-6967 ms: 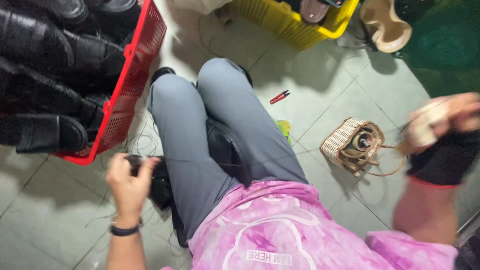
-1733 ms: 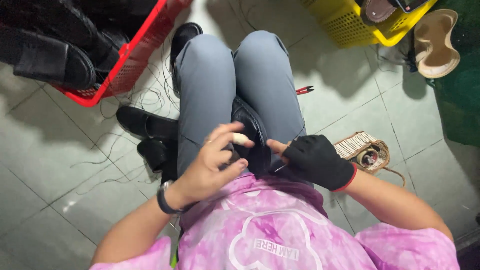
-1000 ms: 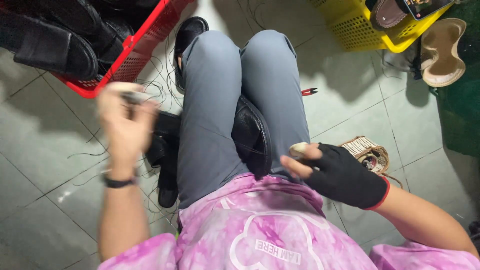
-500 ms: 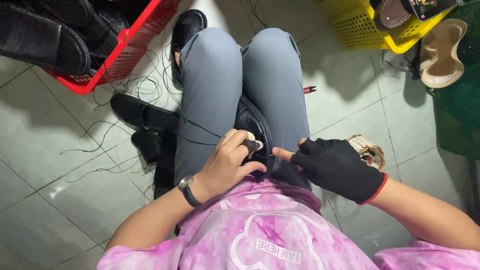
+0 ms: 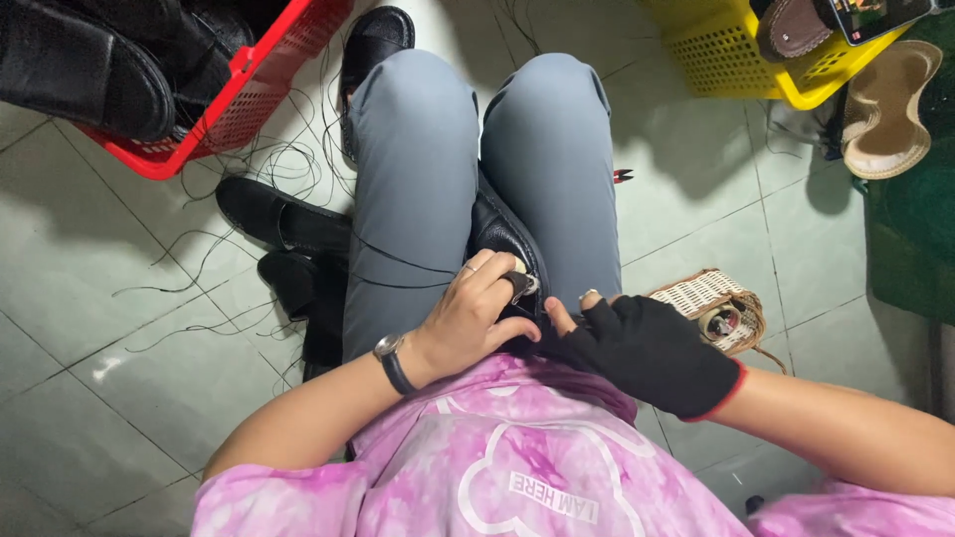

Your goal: The person sits on the floor and sews a black shoe using a needle and thread. They pull the thread through the shoe repeatedly while holding it between their legs. A red basket of shoes and a yellow basket with a phone are visible nearby.

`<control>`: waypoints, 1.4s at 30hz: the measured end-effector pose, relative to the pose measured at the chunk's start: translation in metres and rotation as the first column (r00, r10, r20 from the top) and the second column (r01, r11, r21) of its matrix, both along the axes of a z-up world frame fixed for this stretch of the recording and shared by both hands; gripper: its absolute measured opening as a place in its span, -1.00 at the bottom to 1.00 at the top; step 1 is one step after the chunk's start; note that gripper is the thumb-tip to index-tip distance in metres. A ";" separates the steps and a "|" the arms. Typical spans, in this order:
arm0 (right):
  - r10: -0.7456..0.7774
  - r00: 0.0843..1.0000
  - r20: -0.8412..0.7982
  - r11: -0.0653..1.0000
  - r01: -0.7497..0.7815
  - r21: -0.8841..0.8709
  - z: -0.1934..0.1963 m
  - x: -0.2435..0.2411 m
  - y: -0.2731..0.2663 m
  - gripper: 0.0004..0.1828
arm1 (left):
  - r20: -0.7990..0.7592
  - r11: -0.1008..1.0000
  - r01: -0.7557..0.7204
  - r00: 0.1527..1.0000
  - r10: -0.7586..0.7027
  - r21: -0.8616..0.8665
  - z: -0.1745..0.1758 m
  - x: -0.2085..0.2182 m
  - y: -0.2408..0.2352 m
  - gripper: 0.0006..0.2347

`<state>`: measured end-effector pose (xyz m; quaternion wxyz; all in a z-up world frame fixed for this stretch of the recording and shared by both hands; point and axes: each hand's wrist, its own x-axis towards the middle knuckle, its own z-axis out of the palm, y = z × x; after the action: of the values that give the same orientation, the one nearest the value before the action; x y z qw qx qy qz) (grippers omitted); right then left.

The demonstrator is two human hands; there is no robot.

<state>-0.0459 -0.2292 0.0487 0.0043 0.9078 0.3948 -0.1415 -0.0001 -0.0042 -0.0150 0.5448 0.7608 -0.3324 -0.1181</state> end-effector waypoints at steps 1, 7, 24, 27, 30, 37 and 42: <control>-0.015 1.000 -0.006 1.000 0.015 0.019 -0.007 -0.005 0.001 -0.46 | 0.008 1.000 0.027 1.000 -0.027 -0.004 -0.002 0.001 0.000 -0.63; -0.161 0.985 -0.056 0.965 0.169 0.200 -0.052 -0.051 0.006 -0.49 | 0.210 0.985 0.164 0.962 -0.173 0.061 -0.007 -0.007 -0.002 -0.65; -0.445 0.890 -0.096 0.777 0.437 0.452 -0.050 -0.086 0.019 -0.73 | -0.683 0.922 -0.062 0.691 -0.237 -0.383 0.040 -0.062 0.015 -0.90; -0.538 0.833 -0.124 0.730 0.535 0.426 -0.048 -0.088 0.025 -0.77 | -0.551 0.973 -0.057 0.831 -0.078 -0.224 0.022 -0.060 0.015 -0.94; -0.570 0.812 -0.127 0.692 0.558 0.459 -0.045 -0.091 0.021 -0.70 | -0.334 0.998 -0.058 0.941 0.064 0.026 0.027 -0.055 0.008 -0.87; -0.473 0.880 -0.036 0.814 0.453 0.364 -0.025 -0.086 0.010 -0.53 | -0.673 0.990 -0.094 0.740 0.001 -0.101 0.005 -0.071 0.013 -0.69; -0.440 0.898 0.003 0.850 0.415 0.323 -0.022 -0.081 0.007 -0.50 | -0.417 0.992 -0.123 0.902 0.115 0.009 0.010 -0.060 0.003 -0.77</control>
<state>-0.1273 -0.2224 0.0264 -0.1566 0.9664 0.1999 -0.0392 -0.0601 -0.0012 -0.0046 0.6160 0.7320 -0.1627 -0.2412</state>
